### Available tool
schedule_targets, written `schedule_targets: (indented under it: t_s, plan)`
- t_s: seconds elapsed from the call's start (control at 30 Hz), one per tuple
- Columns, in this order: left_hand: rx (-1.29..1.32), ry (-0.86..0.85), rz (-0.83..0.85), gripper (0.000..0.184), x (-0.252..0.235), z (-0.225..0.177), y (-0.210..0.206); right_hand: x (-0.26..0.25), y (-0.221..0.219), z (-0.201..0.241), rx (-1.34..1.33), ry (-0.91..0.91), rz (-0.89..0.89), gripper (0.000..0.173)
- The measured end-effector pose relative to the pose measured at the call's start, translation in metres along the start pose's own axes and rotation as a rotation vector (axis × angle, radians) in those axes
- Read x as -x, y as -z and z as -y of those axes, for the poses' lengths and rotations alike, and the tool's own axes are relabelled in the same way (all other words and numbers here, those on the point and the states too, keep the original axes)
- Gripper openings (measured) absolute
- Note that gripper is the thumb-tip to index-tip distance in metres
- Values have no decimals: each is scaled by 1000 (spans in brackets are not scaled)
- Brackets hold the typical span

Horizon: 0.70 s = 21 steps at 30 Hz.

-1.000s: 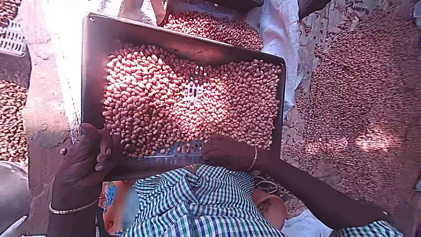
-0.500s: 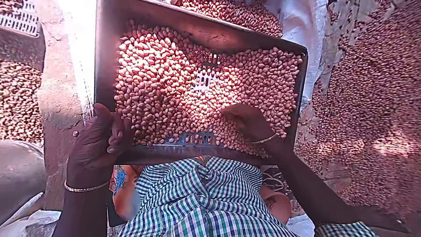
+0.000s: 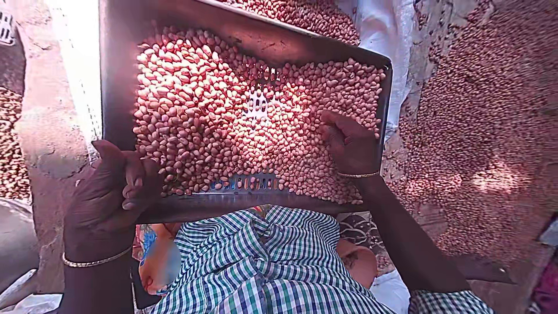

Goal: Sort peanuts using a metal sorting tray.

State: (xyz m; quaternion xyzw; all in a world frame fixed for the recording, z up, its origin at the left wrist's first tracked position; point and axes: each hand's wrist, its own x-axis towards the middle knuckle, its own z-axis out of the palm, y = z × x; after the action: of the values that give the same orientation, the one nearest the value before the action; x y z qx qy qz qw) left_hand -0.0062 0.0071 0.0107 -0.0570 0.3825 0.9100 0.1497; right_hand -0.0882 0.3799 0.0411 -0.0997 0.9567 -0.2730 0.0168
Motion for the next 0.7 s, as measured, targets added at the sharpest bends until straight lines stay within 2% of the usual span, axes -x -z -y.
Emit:
schedule_targets:
  t_s: [0.07, 0.17, 0.23, 0.33, 0.37, 0.47, 0.53, 0.57, 0.63, 0.7]
  plan:
    - [-7, -15, -31, 50, 2, 0, -2, 7, 6, 1, -55, 39, 14, 23]
    - [-17, -4, -22, 50, 1, 1, -2, 31, 1, 2, -104, 176, 133, 15]
    - [-12, -14, -4, 51, 0, 1, -1, 38, -7, 11, -265, 127, 188, 15]
    - [-17, -90, -54, 56, 1, 2, -4, 35, -26, 25, -590, -72, 465, 22]
    - [-13, -126, -67, 58, 1, 2, -6, 29, -36, 20, -608, -62, 451, 26]
    - [124, -218, -75, 61, 3, 4, -8, -12, -53, -3, -615, 15, 108, 34]
    - [169, -248, -57, 58, 2, 4, -9, -32, -59, 4, -634, 212, 29, 37]
    - [166, -253, -53, 56, 2, 4, -9, -36, -64, 16, -670, 370, 79, 33]
    - [132, -239, -65, 56, 3, 2, -11, -39, -81, 46, -777, 643, 294, 28]
    - [135, -225, -30, 56, 3, 1, -9, -54, -101, 71, -828, 816, 416, 30]
